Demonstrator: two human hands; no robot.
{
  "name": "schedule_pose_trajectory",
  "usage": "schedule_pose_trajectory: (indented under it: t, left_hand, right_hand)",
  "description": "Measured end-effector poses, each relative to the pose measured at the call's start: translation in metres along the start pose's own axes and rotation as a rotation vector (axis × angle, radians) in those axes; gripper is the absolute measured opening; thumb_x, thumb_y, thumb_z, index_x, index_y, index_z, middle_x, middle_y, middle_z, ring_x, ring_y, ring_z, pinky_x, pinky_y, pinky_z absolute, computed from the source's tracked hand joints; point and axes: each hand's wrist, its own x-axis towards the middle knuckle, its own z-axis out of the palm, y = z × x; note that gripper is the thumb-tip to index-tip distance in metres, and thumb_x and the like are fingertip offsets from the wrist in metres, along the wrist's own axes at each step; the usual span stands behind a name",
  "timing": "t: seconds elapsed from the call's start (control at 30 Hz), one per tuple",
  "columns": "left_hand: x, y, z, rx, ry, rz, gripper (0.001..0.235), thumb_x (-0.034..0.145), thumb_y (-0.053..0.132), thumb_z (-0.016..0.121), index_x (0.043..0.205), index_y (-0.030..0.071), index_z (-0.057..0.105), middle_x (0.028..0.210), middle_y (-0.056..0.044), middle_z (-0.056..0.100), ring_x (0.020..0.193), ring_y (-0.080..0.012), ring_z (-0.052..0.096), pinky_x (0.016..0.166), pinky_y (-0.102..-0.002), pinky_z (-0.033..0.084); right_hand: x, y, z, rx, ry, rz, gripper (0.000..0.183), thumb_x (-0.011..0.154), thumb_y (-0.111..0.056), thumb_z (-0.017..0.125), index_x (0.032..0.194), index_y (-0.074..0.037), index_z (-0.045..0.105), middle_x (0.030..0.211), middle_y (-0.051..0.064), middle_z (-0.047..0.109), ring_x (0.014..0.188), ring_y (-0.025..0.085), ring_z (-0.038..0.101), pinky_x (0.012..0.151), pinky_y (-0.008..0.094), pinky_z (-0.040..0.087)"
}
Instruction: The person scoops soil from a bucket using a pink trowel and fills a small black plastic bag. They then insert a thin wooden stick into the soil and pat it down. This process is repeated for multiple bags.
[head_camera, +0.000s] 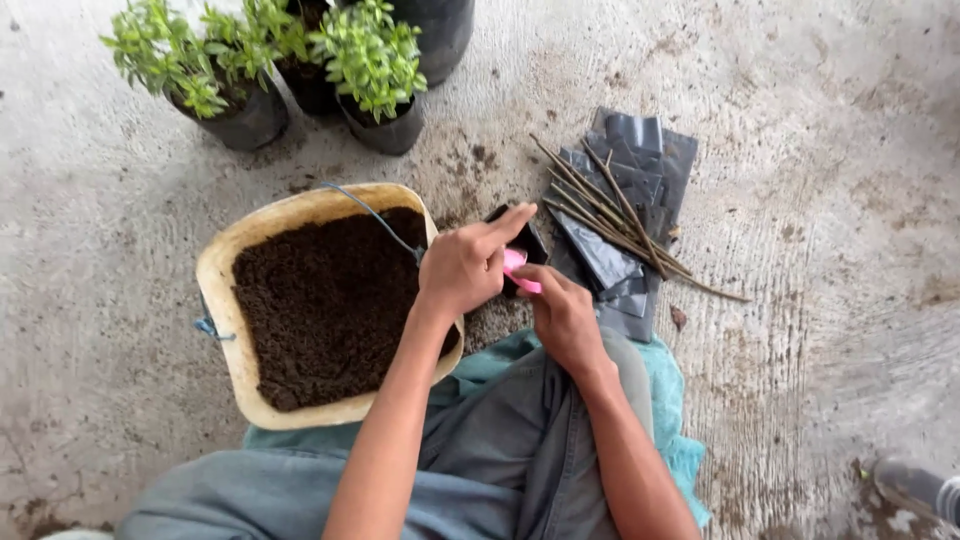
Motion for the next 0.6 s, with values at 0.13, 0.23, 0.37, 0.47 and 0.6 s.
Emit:
schedule_pose_trajectory:
  t: [0.13,0.23,0.37,0.47,0.6]
  left_hand:
    - [0.004,-0.006,0.002,0.005,0.059,0.027,0.049,0.094,0.017,0.056,0.14,0.034,0.062,0.133,0.007,0.069,0.093,-0.0319,0.075,0.075,-0.05,0.061]
    - [0.001,-0.003,0.002,-0.002,0.056,0.021,0.045,0.1,0.02,0.054,0.142,0.035,0.06,0.135,0.009,0.068,0.093,-0.0286,0.075,0.074,-0.046,0.062]
    - [0.0,-0.007,0.007,0.0,0.068,0.014,0.043,0.1,0.021,0.056,0.14,0.036,0.061,0.133,0.009,0.069,0.092,-0.029,0.075,0.074,-0.047,0.062]
    - [0.001,-0.007,0.007,0.019,0.076,0.026,0.042,0.101,0.022,0.055,0.14,0.037,0.06,0.133,0.01,0.069,0.094,-0.0282,0.075,0.074,-0.047,0.062]
    - [0.001,-0.01,0.01,0.005,0.088,0.026,0.042,0.1,0.021,0.056,0.139,0.036,0.062,0.132,0.012,0.07,0.093,-0.0278,0.075,0.074,-0.047,0.062]
  right_hand:
    - [0.002,0.012,0.002,-0.008,-0.007,-0.004,0.034,0.093,0.005,0.055,0.114,-0.014,0.074,0.101,0.017,0.077,0.088,0.045,0.073,0.077,0.053,0.058]
    - [-0.007,0.012,-0.013,-0.022,0.069,0.026,0.025,0.097,-0.002,0.06,0.115,-0.014,0.073,0.104,0.016,0.078,0.096,0.044,0.073,0.08,0.052,0.058]
    - [-0.012,0.013,-0.021,0.009,0.026,0.053,0.022,0.098,-0.004,0.06,0.111,-0.016,0.074,0.103,0.011,0.078,0.097,0.039,0.074,0.081,0.047,0.058]
    - [-0.01,0.015,-0.014,0.037,-0.107,0.053,0.023,0.096,-0.002,0.059,0.107,-0.015,0.074,0.095,0.015,0.078,0.094,0.047,0.072,0.075,0.054,0.058]
    - [-0.005,0.01,-0.014,0.014,-0.008,0.051,0.024,0.098,-0.001,0.06,0.112,-0.014,0.075,0.09,0.016,0.077,0.088,0.047,0.072,0.075,0.055,0.059]
